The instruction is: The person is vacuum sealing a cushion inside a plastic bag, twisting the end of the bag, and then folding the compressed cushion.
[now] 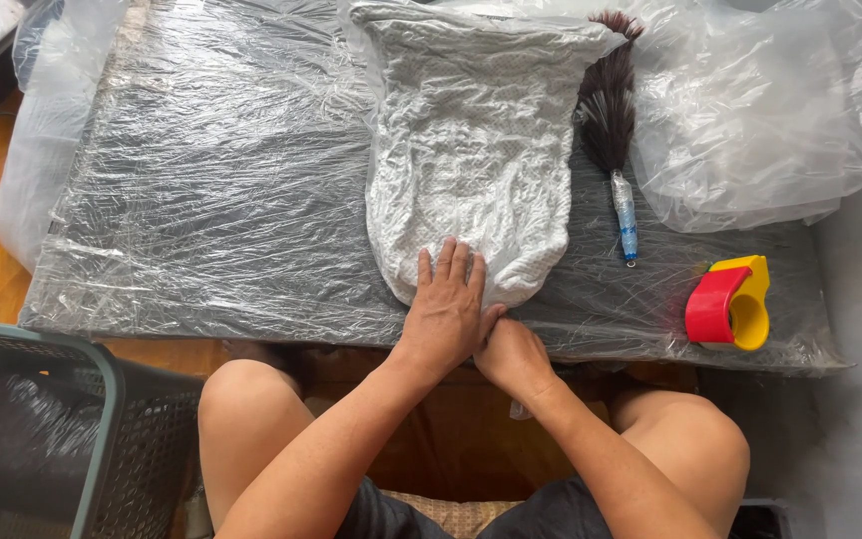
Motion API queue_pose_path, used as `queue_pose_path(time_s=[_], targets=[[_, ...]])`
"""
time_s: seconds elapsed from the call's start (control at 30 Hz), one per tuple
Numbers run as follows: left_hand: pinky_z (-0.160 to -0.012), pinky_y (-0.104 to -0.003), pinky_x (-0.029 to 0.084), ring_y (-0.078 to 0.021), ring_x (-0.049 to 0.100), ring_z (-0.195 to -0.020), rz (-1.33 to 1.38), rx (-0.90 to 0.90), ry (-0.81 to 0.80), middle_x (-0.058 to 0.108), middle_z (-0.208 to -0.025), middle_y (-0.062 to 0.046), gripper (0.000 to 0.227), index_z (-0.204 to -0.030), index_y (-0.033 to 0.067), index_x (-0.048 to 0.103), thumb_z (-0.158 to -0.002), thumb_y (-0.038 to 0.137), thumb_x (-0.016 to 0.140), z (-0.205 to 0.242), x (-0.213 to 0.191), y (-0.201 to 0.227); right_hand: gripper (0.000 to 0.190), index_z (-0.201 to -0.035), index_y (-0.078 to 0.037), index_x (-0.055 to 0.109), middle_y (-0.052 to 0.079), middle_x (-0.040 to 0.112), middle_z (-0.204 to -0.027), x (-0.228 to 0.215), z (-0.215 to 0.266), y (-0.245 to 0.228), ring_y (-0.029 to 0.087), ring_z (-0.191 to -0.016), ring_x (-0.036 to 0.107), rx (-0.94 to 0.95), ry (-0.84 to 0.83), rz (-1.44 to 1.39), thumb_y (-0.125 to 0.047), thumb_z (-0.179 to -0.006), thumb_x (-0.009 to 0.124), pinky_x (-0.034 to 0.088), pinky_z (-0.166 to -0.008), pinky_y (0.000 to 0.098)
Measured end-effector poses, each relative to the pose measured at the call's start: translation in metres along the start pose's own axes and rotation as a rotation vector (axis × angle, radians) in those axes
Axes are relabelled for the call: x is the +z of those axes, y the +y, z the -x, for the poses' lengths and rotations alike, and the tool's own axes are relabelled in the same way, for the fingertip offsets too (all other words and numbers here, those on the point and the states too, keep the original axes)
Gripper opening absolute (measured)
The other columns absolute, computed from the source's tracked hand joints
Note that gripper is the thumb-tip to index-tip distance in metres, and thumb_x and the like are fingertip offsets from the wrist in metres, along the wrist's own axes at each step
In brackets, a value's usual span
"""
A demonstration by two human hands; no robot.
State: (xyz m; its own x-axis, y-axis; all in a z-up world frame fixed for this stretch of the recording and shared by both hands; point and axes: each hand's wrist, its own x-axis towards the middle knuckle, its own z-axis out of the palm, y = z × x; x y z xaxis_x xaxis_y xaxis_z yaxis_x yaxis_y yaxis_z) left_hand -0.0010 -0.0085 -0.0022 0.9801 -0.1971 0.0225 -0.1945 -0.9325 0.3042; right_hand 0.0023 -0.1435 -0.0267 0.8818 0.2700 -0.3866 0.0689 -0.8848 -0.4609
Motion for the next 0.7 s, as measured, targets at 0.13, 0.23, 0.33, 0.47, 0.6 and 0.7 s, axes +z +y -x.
queue_pose_path(time_s=[0.13, 0.23, 0.33, 0.47, 0.6, 0.7], targets=[[-0.121, -0.066, 0.016, -0.0464, 0.029, -0.150, -0.011, 0.007, 0.018, 0.043, -0.149, -0.032, 0.074, -0.147, -0.0053, 0.046, -0.100, 0.052, 0.053, 0.0009, -0.0003, 0.0003, 0.040, -0.081, 0.004, 0.074, 0.024, 0.074, -0.074, -0.0018, 0.0003, 0.0002, 0.043, -0.082, 0.075, 0.003, -0.023, -0.017, -0.032, -0.090, 0.059, 0.060, -0.064, 0.0518], [-0.120, -0.066, 0.016, -0.0463, 0.029, -0.150, -0.017, 0.011, 0.024, 0.043, -0.148, -0.032, 0.074, -0.146, -0.0054, 0.047, -0.100, 0.052, 0.052, 0.0011, 0.0000, 0.0001, 0.040, -0.081, 0.005, 0.074, 0.025, 0.074, -0.074, -0.0019, -0.0003, 0.0010, 0.044, -0.082, 0.075, -0.003, -0.020, -0.025, -0.031, -0.091, 0.058, 0.059, -0.064, 0.0521], [-0.120, -0.066, 0.016, -0.0460, 0.030, -0.150, -0.014, 0.011, 0.026, 0.043, -0.148, -0.031, 0.074, -0.146, -0.0053, 0.047, -0.100, 0.052, 0.052, 0.0014, -0.0002, -0.0001, 0.039, -0.081, 0.005, 0.074, 0.025, 0.074, -0.074, -0.0034, 0.0013, -0.0005, 0.044, -0.081, 0.075, -0.012, -0.018, -0.028, -0.030, -0.092, 0.058, 0.060, -0.065, 0.0521], [-0.121, -0.066, 0.016, -0.0459, 0.029, -0.150, -0.018, 0.010, 0.017, 0.043, -0.149, -0.031, 0.074, -0.147, -0.0050, 0.046, -0.100, 0.052, 0.052, 0.0014, -0.0004, -0.0002, 0.040, -0.082, 0.005, 0.073, 0.025, 0.074, -0.075, -0.0060, 0.0032, -0.0045, 0.044, -0.082, 0.075, -0.004, -0.024, -0.011, -0.030, -0.093, 0.057, 0.059, -0.065, 0.0532], [-0.121, -0.066, 0.016, -0.0458, 0.029, -0.150, -0.017, 0.010, 0.012, 0.042, -0.149, -0.031, 0.074, -0.147, -0.0050, 0.046, -0.100, 0.052, 0.051, 0.0016, -0.0018, 0.0001, 0.040, -0.083, 0.006, 0.074, 0.025, 0.074, -0.075, -0.0044, 0.0010, -0.0017, 0.044, -0.082, 0.075, -0.006, -0.024, -0.012, -0.030, -0.092, 0.059, 0.059, -0.066, 0.0536], [-0.121, -0.066, 0.016, -0.0457, 0.029, -0.150, -0.010, 0.010, 0.015, 0.042, -0.149, -0.031, 0.074, -0.147, -0.0050, 0.046, -0.100, 0.051, 0.052, 0.0023, -0.0022, 0.0006, 0.040, -0.083, 0.007, 0.073, 0.026, 0.073, -0.074, -0.0032, 0.0014, -0.0010, 0.045, -0.081, 0.074, -0.022, -0.004, -0.032, -0.028, -0.093, 0.058, 0.060, -0.066, 0.0543]])
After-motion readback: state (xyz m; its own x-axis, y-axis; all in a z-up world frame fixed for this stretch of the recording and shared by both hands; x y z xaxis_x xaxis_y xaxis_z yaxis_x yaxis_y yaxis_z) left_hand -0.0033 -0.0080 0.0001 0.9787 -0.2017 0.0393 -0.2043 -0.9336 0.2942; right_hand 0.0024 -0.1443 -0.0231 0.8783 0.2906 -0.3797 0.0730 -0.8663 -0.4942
